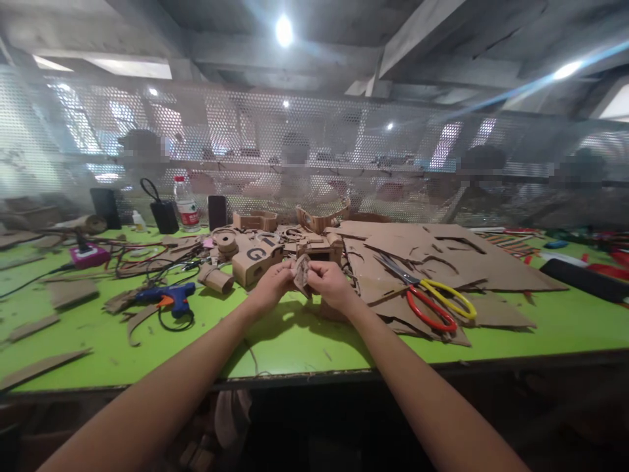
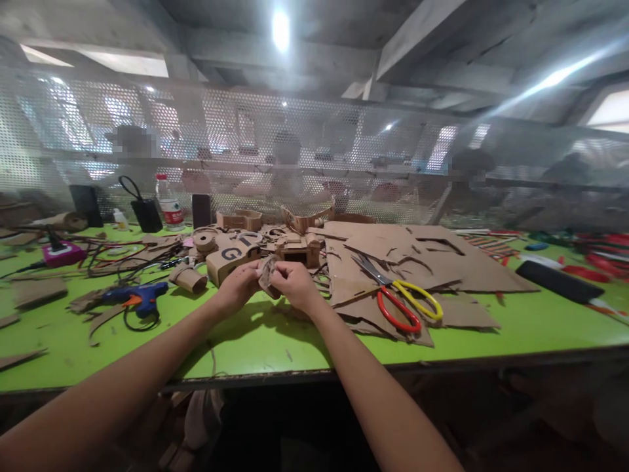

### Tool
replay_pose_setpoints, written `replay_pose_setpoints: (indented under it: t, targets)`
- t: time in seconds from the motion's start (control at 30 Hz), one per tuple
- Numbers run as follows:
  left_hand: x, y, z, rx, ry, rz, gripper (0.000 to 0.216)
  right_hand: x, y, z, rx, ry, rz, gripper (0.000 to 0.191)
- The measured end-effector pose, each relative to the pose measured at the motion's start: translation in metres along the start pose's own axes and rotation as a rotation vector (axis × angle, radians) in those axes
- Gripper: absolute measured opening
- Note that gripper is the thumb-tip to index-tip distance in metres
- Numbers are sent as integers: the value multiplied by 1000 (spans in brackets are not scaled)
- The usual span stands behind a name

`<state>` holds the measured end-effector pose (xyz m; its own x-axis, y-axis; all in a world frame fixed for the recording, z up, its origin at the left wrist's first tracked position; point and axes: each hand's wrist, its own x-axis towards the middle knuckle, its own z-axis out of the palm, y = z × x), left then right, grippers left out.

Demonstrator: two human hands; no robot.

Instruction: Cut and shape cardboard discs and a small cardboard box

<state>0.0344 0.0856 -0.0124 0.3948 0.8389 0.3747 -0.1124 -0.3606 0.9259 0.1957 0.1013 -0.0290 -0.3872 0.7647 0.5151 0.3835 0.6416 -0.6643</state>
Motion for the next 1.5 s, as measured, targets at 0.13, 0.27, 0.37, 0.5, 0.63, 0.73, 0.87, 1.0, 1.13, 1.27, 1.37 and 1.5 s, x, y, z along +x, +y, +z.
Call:
replay_pose_setpoints:
  t: [0.13, 0.27, 0.37, 0.5, 0.63, 0.73, 0.87, 1.0, 1.13, 1.27, 1.37, 1.5]
  targets:
    - [-1, 0, -1, -83, -24, -32, 23, -1, 2, 0, 33, -15, -4, 23]
    - [-4, -1, -3, -63, -23, -64, 30, -4, -2, -2, -4, -11, -36, 23]
    - [-4, -3, -5, -48, -35, -79, 40, -5, -4, -4, -7, -11, -45, 23]
    - [-2, -5, -9, -65, -53, -86, 49, -5, -6, -7, 44, -19, -25, 24]
    - [1, -7, -14, -55, -35, -87, 53, -5, -3, -8, 111, -34, 16, 24]
    - [3, -8, -15, -2, -10, -72, 53, -5, 0, -8, 140, -25, 34, 24]
    - [4, -6, -13, 131, 58, -8, 44, -5, 2, -6, 135, 13, 31, 25]
    - [-1, -2, -6, 326, 141, 92, 27, -6, -1, -5, 65, 68, 2, 28]
    - [-5, -1, -1, 485, 185, 141, 18, -6, -4, -3, -32, 97, -4, 31]
    - [-6, -3, -3, 581, 159, 110, 9, -4, -4, -4, -89, 77, -29, 29]
    - [-5, -3, -7, 651, 135, 86, 13, -5, -4, -6, -121, 68, -39, 27]
    - [-5, 0, -11, 717, 172, 91, 12, -5, -2, -8, -154, 59, -53, 25]
